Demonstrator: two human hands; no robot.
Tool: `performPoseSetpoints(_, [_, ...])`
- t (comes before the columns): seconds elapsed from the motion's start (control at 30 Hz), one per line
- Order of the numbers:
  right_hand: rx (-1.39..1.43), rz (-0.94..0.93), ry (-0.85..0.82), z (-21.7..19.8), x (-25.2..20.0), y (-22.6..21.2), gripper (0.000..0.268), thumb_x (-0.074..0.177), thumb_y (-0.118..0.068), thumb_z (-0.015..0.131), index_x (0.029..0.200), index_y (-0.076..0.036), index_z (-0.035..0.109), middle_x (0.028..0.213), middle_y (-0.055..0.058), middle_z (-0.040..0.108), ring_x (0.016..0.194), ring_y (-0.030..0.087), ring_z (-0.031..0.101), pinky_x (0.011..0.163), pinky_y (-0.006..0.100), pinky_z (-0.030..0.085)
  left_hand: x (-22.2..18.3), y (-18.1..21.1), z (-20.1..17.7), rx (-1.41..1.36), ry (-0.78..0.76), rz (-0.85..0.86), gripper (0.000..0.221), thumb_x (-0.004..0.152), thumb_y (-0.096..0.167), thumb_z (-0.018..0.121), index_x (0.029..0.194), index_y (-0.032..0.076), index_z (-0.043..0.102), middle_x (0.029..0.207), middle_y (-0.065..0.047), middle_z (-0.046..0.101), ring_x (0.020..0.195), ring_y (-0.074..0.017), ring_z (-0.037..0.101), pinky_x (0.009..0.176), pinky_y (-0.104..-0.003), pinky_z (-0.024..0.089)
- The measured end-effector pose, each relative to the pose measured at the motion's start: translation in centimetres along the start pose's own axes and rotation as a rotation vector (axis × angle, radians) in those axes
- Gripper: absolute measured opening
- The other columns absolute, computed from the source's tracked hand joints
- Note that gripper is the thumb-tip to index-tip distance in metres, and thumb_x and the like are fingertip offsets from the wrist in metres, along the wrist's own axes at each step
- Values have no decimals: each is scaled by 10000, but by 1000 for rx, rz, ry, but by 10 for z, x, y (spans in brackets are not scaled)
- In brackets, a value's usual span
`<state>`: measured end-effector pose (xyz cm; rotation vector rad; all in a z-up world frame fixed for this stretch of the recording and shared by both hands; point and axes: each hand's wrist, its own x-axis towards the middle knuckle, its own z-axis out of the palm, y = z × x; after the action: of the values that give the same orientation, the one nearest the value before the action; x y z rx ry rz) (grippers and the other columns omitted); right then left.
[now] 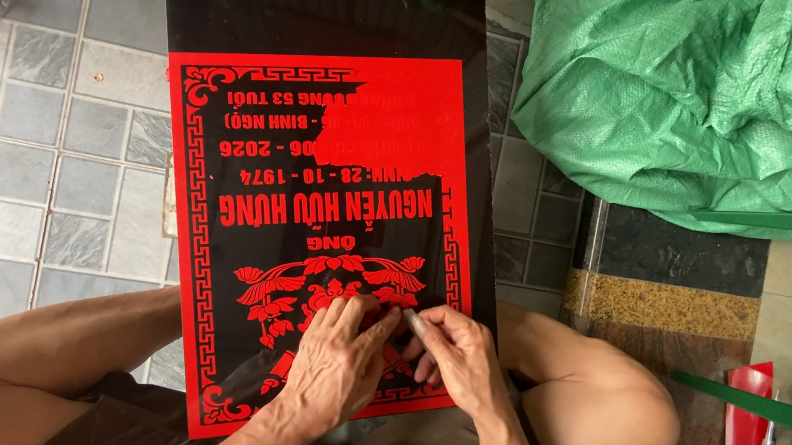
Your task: Peeling a red adhesive stencil layer off a black memorial plaque or tombstone.
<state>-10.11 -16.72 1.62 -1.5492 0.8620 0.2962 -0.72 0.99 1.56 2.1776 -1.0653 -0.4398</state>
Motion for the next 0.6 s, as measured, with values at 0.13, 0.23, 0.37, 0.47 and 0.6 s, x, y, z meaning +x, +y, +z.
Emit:
performPoseSetpoints(0.13, [34, -37, -59, 9, -30, 17, 163, 982, -178, 632, 976, -47, 729, 684, 39, 727, 497, 87, 645, 446, 225, 524, -29, 4, -1, -207, 68, 8, 410, 833, 105, 722, 1233, 38, 659, 1100, -113, 624, 932, -253, 614, 772, -374, 523])
performPoseSetpoints(0.23, [8, -97, -156, 18, -50, 24, 147, 998, -162, 642, 982, -47, 732, 679, 34, 718, 544, 82, 653, 494, 229, 538, -54, -8, 14, -760, -20, -381, 214, 898, 98, 747, 1075, 8, 668, 904, -83, 622, 782, -187, 566, 655, -310, 480])
performPoseSetpoints(0.37, [-26, -196, -193, 20, -58, 31, 117, 1000, -142, 643, 958, -47, 696, 714, 27, 749, 578, 87, 687, 521, 238, 562, -64, -32, -12, -1186, -192, -839, 71, 925, 59, 732, 923, -3, 697, 710, -41, 667, 601, -126, 569, 539, -289, 472])
performPoseSetpoints(0.47, [-20, -197, -65, 1, -50, 20, 127, 988, -136, 613, 971, -41, 695, 736, 45, 759, 600, 103, 697, 548, 246, 592, -84, -60, -40, -1119, 22, -841, 52, 906, 45, 708, 922, -4, 712, 722, -43, 706, 628, -103, 608, 562, -276, 505])
performPoseSetpoints(0.6, [-128, -397, 229, -38, -22, -11, 159, 1002, -129, 565, 1030, -26, 683, 805, 88, 770, 654, 133, 728, 573, 262, 618, -115, -91, -69, -868, 357, -773, 82, 912, 44, 729, 947, -29, 712, 772, -48, 686, 687, -99, 596, 626, -261, 497])
